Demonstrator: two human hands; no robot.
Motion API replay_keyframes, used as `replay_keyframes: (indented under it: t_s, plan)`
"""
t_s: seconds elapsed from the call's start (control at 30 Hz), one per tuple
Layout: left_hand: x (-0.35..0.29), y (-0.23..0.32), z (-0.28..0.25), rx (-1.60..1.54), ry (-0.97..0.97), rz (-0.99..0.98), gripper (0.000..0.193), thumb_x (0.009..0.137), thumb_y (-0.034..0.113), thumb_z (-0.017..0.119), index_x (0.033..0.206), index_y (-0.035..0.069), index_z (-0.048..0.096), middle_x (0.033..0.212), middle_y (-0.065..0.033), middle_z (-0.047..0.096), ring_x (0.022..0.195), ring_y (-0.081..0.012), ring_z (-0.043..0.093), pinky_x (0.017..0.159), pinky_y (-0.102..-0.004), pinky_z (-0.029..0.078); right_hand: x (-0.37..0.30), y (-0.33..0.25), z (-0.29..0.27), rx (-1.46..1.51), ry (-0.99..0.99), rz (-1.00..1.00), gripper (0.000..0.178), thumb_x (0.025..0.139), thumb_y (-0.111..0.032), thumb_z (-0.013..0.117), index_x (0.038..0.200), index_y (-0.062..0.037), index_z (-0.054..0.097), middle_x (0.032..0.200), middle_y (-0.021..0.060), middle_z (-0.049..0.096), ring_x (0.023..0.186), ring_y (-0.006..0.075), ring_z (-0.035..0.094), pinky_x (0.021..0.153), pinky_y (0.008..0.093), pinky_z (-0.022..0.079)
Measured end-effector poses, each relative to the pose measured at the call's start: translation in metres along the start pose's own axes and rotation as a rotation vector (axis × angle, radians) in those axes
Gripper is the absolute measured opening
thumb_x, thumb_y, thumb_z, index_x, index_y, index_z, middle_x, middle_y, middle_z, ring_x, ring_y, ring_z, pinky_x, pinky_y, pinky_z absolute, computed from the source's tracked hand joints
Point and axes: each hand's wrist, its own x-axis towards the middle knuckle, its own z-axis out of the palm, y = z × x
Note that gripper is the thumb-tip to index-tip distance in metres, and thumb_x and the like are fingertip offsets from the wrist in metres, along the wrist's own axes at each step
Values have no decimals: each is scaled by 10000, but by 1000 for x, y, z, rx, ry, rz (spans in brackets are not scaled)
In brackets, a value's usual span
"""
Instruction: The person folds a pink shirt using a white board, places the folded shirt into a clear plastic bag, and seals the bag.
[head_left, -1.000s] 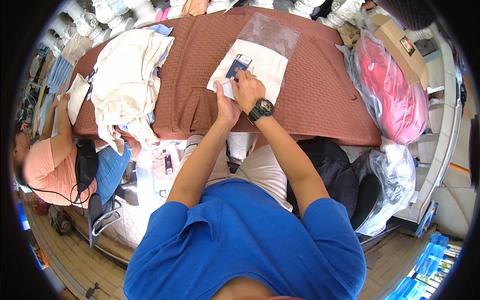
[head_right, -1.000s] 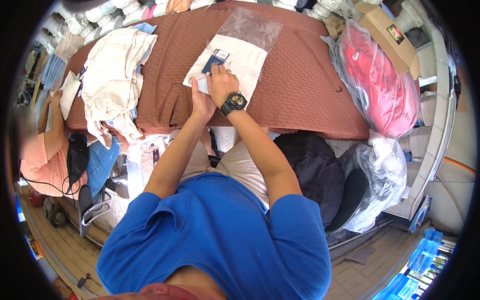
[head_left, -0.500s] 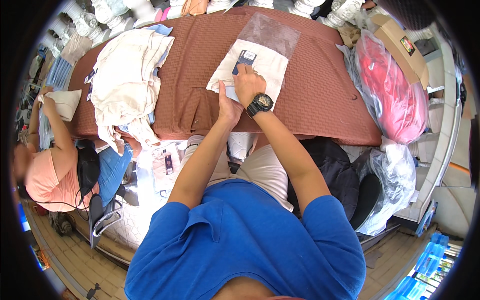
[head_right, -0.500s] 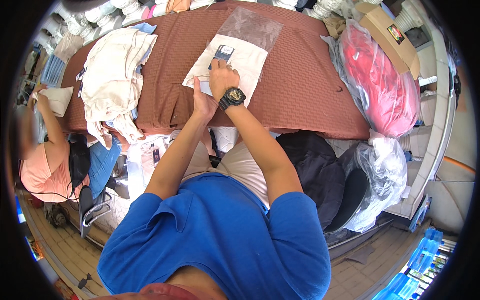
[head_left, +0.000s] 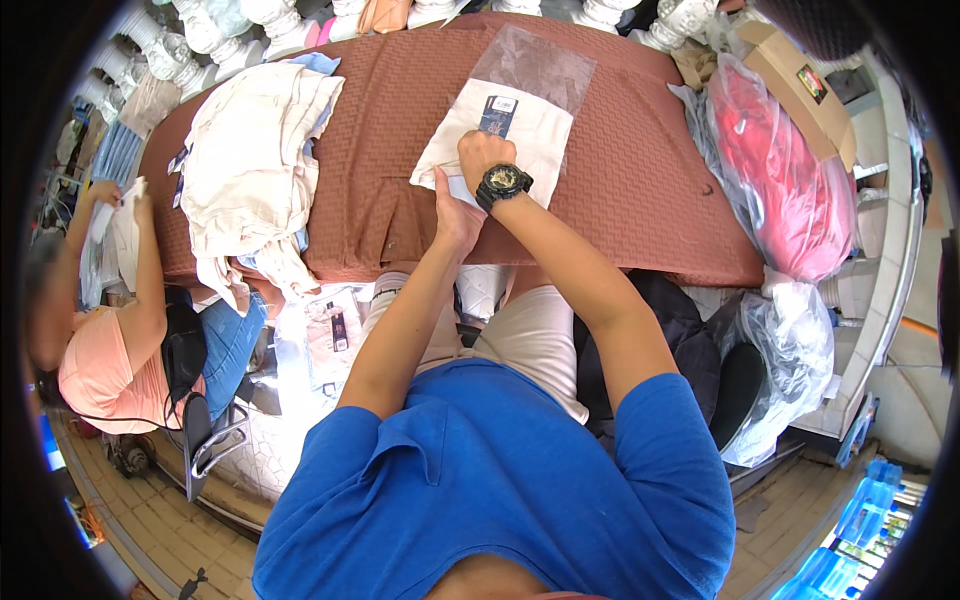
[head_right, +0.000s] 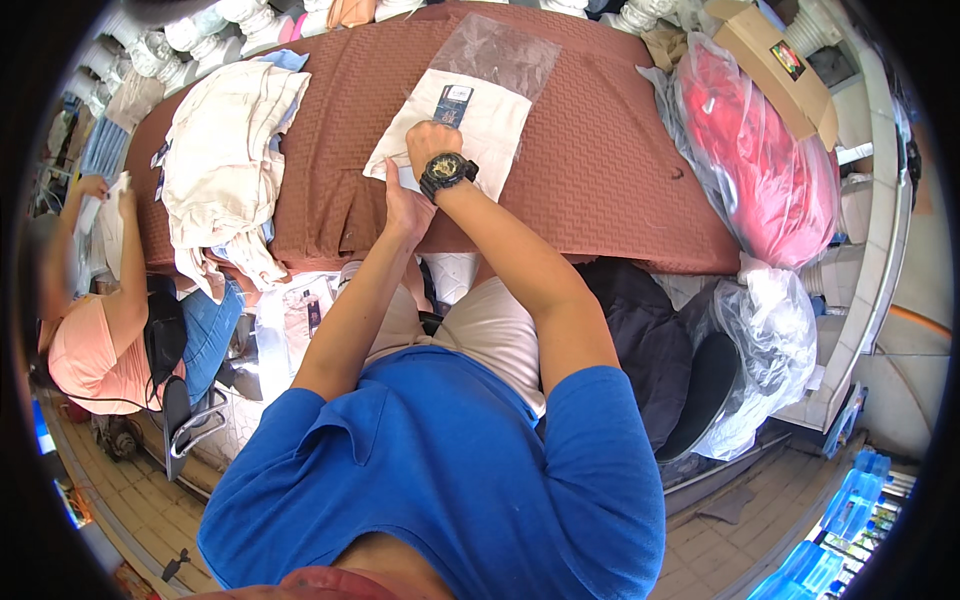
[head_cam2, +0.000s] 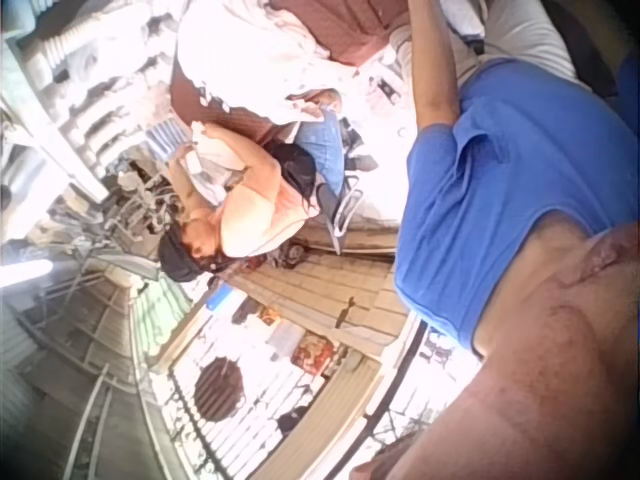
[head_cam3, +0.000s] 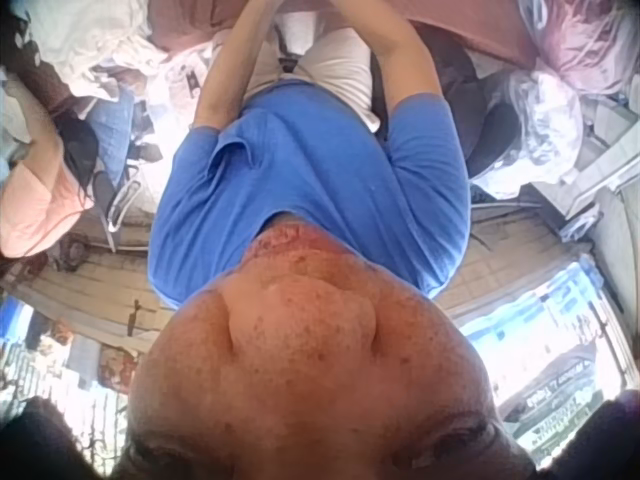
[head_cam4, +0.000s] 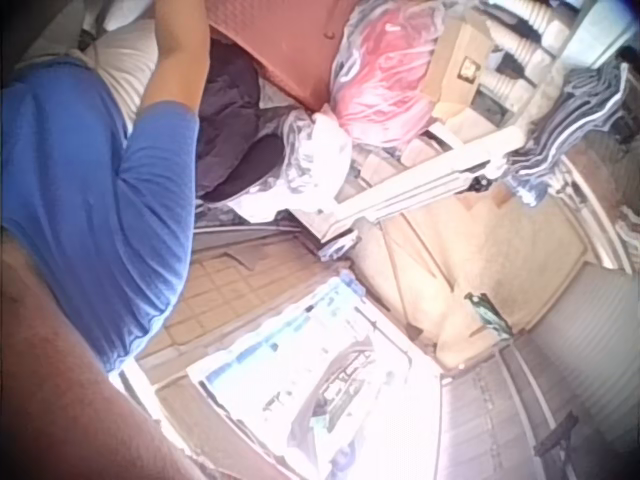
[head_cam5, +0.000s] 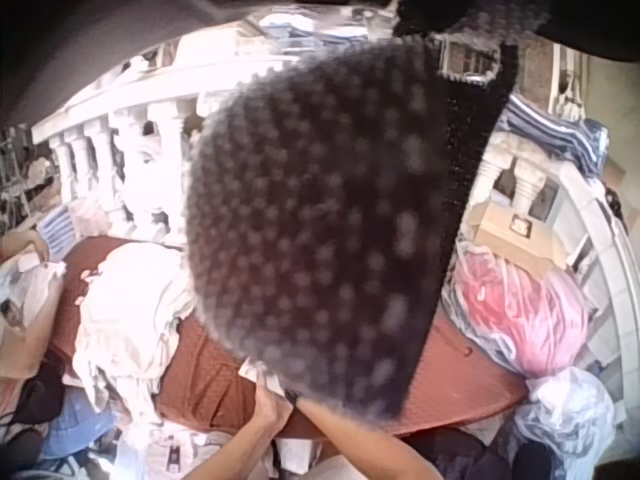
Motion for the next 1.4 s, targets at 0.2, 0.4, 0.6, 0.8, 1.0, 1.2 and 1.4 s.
replay_keyframes:
  t_s: [0.2,0.4,0.6,0.8,1.0,1.2,1.4]
  plan:
    - [-2,0,-4,8,42,-2,734,1016,639,251,1462,68,371,1454,-106,483,1349,-253,463,1111,-441,388,-14,-7,-22,95,200,90,182,835,-195,663,895,-23,660,961,176,642,847,325,688,665,413,575]
    - [3,-7,-8,66,51,45,624,1032,553,374,1410,58,407,1352,-114,556,1234,-251,558,1039,-445,455,-30,46,-43,170,191,41,498,731,-57,649,1222,-63,566,1213,170,503,1086,385,512,894,479,451]
    - [7,-17,-4,186,80,116,535,1048,413,447,1429,42,383,1363,-142,546,1224,-276,570,1013,-462,483,-26,84,-1,273,162,-8,410,812,-78,679,1216,-138,649,1161,104,561,1054,323,530,878,449,492]
    - [11,-16,2,214,81,169,534,1050,388,456,1446,45,351,1371,-141,534,1228,-271,567,1005,-464,495,-20,86,-5,383,99,-21,330,890,-73,594,1185,-183,691,999,136,571,852,347,627,755,440,541]
    - [18,-18,9,190,38,207,508,1057,355,438,1460,71,317,1365,-138,523,1213,-256,570,947,-429,526,-27,78,-27,429,67,-45,408,843,3,542,1177,-173,697,982,121,574,895,295,664,737,418,575]
    - [24,-20,21,155,54,215,500,1058,342,443,1450,54,329,1368,-143,521,1219,-262,566,971,-432,521,-29,79,-22,298,221,-140,302,842,-68,605,1125,-122,692,989,112,579,890,295,638,739,427,540]
    - [25,-18,23,187,50,219,495,1061,330,441,1452,55,313,1384,-147,509,1239,-270,555,993,-453,512,-31,79,-29,163,283,-57,255,839,-214,691,1075,-117,682,1046,77,576,984,296,563,800,442,487]
